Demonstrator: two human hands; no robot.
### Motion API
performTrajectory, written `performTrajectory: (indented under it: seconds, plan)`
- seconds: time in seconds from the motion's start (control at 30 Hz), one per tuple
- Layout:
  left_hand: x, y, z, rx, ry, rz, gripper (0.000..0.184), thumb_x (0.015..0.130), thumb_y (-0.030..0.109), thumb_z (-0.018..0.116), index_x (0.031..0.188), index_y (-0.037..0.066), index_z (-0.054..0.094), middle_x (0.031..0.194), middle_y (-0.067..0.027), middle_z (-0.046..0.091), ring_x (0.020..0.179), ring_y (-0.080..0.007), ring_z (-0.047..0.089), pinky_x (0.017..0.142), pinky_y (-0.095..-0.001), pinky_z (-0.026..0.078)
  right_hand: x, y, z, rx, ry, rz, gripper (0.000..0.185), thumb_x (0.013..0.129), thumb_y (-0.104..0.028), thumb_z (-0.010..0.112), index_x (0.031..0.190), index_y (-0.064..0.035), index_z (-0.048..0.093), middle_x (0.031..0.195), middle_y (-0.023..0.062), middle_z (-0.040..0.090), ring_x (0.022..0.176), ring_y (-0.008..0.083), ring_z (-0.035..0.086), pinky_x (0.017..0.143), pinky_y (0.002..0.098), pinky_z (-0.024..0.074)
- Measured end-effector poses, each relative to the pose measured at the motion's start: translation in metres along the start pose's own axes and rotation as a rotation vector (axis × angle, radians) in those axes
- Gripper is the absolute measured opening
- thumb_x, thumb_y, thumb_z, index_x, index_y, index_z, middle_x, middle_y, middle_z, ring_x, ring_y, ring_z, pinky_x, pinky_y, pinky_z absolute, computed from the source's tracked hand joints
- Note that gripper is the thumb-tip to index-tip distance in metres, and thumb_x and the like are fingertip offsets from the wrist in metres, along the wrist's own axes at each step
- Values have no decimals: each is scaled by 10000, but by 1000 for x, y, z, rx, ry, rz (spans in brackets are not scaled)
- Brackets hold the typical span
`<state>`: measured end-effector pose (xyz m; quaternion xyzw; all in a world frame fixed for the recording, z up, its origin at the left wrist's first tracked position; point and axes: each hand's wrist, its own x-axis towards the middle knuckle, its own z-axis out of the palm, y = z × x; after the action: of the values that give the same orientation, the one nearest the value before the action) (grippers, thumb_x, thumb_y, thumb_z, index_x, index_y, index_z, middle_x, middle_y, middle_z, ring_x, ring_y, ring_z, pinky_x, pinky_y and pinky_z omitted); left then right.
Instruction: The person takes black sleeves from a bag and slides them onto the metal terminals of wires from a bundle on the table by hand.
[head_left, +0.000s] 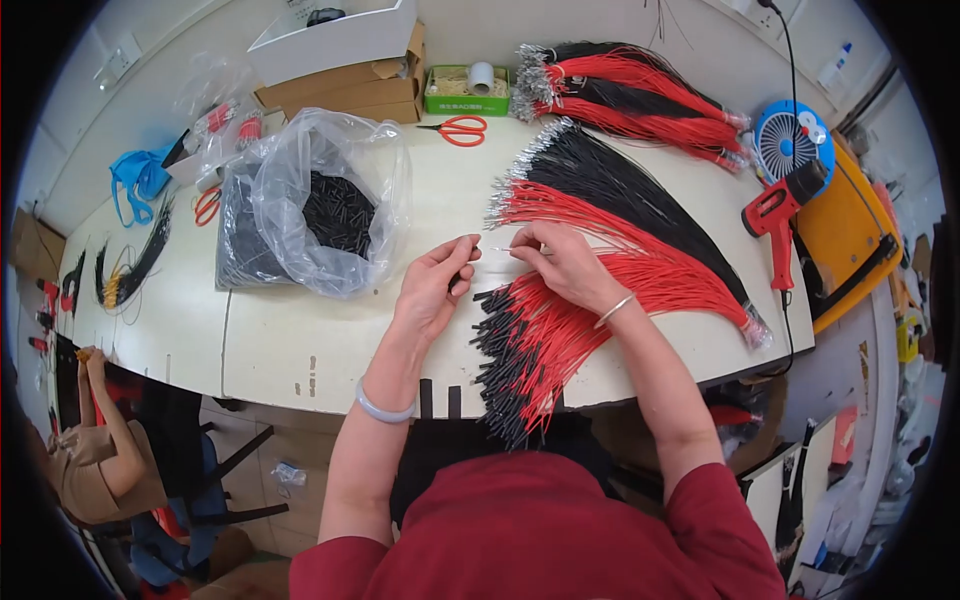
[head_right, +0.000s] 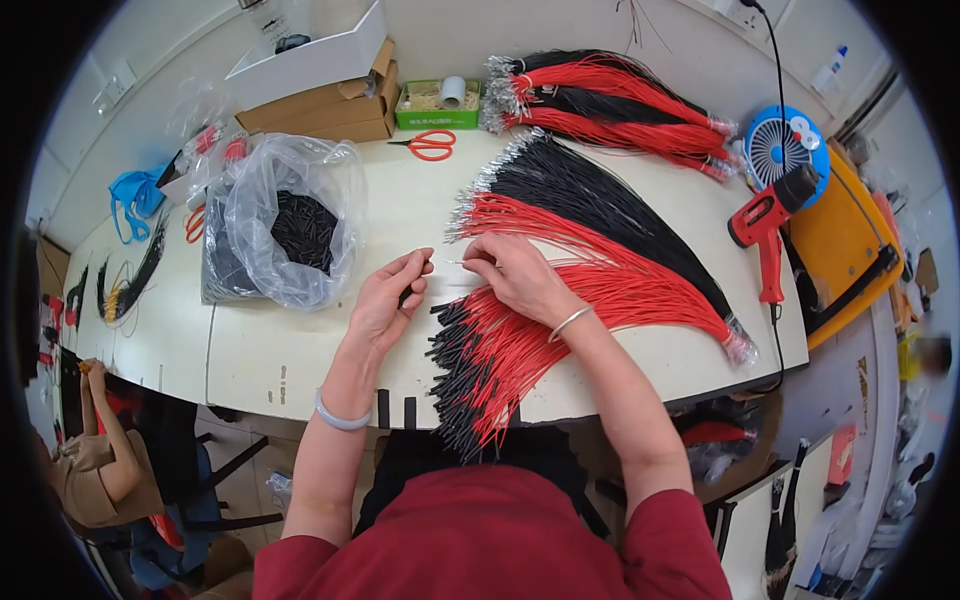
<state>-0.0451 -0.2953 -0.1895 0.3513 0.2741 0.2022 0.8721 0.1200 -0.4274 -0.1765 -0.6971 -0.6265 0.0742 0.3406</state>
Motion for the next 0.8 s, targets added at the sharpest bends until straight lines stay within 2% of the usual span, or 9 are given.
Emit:
performTrajectory:
  seconds: [0.1,0.3,0.47,0.6,0.8]
  plan:
    - [1,-1,4,124,-4,-8,265,991,173,634,1142,-44,640,885,-45,596,621,-17,443,458,-137,323,-5,-6,5,180,195,26,95,860,-121,683,890,-31,682,830,73,663,709,234,579,733,340,469]
    - [5,-4,6,185,-29,-30,254,991,170,633,1129,-43,644,889,-48,595,614,-18,433,455,-138,319,-6,-4,8,249,211,54,111,871,-126,683,898,-18,673,812,54,650,709,203,552,723,317,451]
    - [5,-5,8,238,0,-19,246,991,182,636,1095,-40,656,864,-41,592,596,-19,421,457,-134,308,-8,-2,8,196,161,83,67,867,-77,682,913,-27,684,822,47,641,711,182,541,700,296,449]
    - [5,-8,9,317,51,40,259,963,228,666,1009,-25,696,786,-24,599,565,-23,428,453,-148,303,-6,0,8,96,200,-60,58,839,-63,689,884,-35,667,810,40,627,715,179,533,730,291,439]
    - [4,-10,12,459,87,71,257,977,240,653,940,-13,689,729,-1,579,531,-26,406,449,-156,289,-6,0,11,-81,232,-165,63,816,-60,692,860,-48,647,806,39,619,725,188,533,756,293,430]
